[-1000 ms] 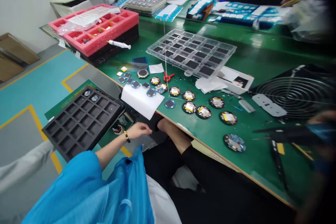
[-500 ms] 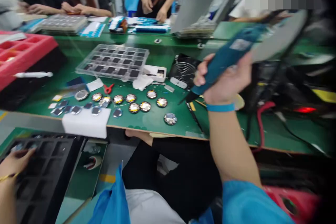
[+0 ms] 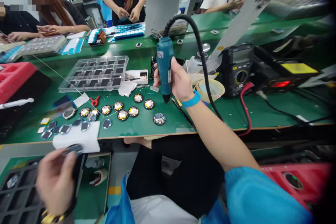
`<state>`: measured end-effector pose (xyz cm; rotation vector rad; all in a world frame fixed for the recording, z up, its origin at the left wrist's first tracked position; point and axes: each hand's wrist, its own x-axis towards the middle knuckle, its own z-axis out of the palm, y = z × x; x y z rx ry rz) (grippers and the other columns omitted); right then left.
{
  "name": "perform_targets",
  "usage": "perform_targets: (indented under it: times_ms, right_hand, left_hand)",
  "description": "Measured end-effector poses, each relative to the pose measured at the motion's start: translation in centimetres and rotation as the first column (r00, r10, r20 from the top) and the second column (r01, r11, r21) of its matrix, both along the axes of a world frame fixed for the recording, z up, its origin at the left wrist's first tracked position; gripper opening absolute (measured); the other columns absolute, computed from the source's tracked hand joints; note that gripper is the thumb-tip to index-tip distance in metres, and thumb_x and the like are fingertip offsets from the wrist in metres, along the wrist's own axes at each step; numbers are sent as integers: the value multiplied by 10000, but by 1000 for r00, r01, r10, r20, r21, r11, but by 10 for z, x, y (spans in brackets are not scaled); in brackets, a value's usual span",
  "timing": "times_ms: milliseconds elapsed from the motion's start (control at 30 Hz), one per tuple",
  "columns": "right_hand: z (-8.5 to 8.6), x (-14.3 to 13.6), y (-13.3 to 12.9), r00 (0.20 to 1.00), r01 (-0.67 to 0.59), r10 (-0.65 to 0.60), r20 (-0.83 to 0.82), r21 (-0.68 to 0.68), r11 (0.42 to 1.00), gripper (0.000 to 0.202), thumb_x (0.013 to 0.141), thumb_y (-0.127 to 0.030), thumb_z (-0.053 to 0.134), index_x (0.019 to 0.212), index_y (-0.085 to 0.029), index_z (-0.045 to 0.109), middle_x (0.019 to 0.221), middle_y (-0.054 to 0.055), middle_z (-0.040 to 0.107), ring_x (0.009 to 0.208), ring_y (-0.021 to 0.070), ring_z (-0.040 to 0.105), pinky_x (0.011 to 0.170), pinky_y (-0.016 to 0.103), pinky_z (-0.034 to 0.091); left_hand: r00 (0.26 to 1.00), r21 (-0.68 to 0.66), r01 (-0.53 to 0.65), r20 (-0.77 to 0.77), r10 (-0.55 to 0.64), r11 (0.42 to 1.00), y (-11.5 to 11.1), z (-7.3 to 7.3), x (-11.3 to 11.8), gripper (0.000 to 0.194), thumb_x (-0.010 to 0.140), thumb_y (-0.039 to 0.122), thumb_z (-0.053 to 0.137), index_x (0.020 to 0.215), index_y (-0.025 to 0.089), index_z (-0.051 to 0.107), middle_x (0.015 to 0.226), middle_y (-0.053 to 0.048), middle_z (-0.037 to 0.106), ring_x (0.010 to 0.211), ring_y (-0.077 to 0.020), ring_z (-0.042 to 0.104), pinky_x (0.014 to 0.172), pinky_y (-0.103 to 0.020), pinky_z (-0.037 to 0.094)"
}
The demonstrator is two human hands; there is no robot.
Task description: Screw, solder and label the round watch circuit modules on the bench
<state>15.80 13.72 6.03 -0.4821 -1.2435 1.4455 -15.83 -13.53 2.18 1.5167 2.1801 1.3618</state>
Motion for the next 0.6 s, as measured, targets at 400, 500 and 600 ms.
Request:
perform_targets:
  times_ms: [400,500,600]
  right_hand:
    - [9,5,-14,968,209,-194,-160,86,974,576,888,-817,577,1006,-266,695,760,3,612,445,125,502,377,293,395]
    - [14,5,-17,968,158,-130,-214,118,980,581,885,-832,564,1062,-292,685,792,13,600,454,130,488,387,312,419]
    - [16,-9,-22,980,77,-54,-193,112,991,621,867,-881,529,1086,-313,653,808,17,588,470,137,477,394,319,418]
  left_hand:
    - [795,-108,526,-289,-533,843,126,-23,124,315,1015,423,648,1264,233,685,1152,-98,702,1112,-296,665,994,-477,560]
    - [760,-116,580,-280,-587,806,120,-24,120,518,952,452,737,1412,263,592,1307,-101,678,1226,-310,641,1053,-473,543]
    - [727,-134,610,-297,-619,781,121,-22,119,505,945,390,745,1407,258,587,1313,-92,687,1250,-318,621,1071,-483,526]
